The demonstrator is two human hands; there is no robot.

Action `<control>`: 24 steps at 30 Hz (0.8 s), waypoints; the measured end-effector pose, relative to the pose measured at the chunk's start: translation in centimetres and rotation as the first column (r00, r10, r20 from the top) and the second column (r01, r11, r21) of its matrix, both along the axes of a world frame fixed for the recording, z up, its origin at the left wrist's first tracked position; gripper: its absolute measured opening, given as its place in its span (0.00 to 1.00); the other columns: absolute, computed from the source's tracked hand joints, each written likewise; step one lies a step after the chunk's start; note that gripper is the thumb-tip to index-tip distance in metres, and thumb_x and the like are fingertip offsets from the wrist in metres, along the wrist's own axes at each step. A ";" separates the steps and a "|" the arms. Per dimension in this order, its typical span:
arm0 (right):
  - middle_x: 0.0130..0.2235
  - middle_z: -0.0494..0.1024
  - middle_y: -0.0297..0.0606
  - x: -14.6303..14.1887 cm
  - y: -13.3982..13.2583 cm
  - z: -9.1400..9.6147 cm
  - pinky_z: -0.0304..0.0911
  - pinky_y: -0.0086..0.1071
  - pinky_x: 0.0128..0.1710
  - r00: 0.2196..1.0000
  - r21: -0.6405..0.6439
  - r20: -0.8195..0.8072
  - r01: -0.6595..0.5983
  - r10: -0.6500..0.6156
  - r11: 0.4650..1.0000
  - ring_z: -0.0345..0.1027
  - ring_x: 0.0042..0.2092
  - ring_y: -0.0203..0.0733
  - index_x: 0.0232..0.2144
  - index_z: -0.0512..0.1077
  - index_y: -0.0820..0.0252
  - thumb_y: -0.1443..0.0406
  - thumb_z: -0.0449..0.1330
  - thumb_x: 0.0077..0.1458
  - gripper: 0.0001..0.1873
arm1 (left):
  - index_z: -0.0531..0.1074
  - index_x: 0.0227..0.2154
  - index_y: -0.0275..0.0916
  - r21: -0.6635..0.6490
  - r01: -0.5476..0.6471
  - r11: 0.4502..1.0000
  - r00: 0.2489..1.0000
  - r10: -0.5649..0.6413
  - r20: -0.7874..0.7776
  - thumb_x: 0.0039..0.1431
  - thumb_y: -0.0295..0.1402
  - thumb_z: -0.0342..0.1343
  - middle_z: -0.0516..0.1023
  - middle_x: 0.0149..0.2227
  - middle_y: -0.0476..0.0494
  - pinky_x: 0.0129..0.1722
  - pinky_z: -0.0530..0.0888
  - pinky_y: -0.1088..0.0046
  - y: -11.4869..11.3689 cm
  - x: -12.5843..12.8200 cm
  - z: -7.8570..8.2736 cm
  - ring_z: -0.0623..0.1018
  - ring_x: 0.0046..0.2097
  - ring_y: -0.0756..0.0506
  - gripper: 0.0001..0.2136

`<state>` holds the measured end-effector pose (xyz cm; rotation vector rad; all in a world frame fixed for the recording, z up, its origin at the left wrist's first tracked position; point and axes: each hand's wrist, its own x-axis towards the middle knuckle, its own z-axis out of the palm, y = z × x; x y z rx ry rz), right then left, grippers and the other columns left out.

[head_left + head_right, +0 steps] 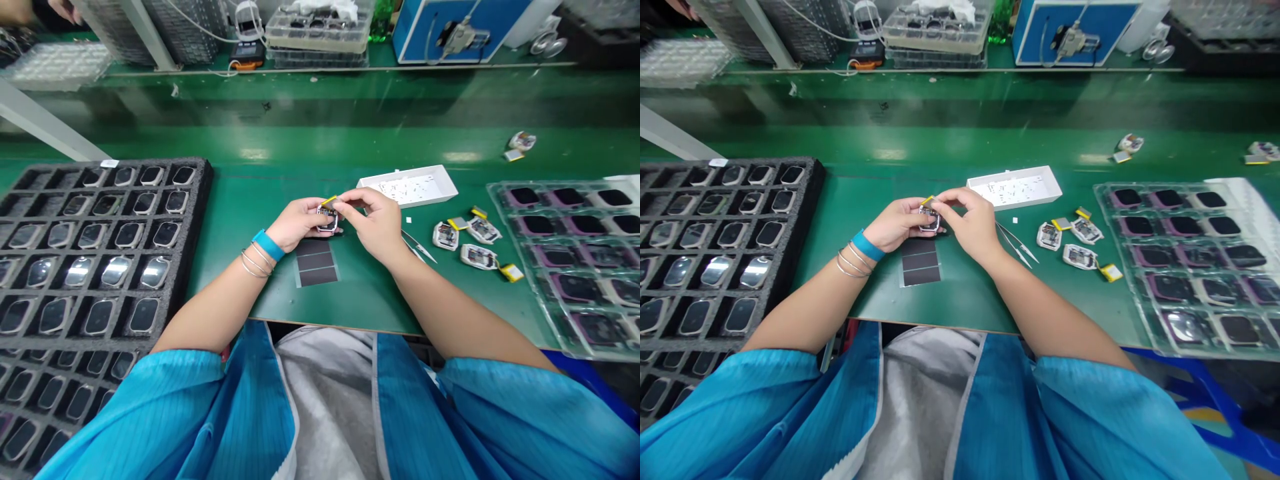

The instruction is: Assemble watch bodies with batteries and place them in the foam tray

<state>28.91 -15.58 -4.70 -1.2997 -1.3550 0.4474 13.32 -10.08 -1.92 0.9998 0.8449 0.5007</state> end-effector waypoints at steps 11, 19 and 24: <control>0.36 0.84 0.37 -0.2 0.0 -0.3 0.74 0.43 0.47 0.891 0.255 0.444 -0.020 -0.099 0.967 0.78 0.39 0.44 0.31 0.77 0.55 0.65 0.61 0.61 0.06 | 0.78 0.35 0.32 -0.107 -0.110 0.988 0.992 0.116 0.050 0.54 0.19 0.54 0.80 0.29 0.46 0.48 0.81 0.64 0.0 0.2 0.0 0.80 0.30 0.51 0.09; 0.42 0.84 0.38 0.7 0.3 -0.6 0.68 0.53 0.61 0.760 0.217 0.648 -0.123 -0.048 0.968 0.78 0.45 0.46 0.37 0.79 0.54 0.66 0.57 0.66 0.10 | 0.78 0.38 0.32 -0.208 -0.095 0.974 0.967 0.139 0.212 0.61 0.24 0.57 0.82 0.34 0.45 0.59 0.76 0.61 0.7 -0.3 -0.5 0.81 0.36 0.51 0.06; 0.48 0.81 0.41 1.1 0.2 -0.7 0.69 0.52 0.59 0.876 0.113 0.479 -0.118 0.050 0.987 0.75 0.52 0.49 0.39 0.79 0.53 0.65 0.61 0.63 0.06 | 0.78 0.43 0.36 -0.109 -0.051 0.993 0.966 0.077 0.248 0.55 0.20 0.64 0.83 0.40 0.47 0.61 0.75 0.59 1.2 -0.7 -1.5 0.82 0.41 0.51 0.13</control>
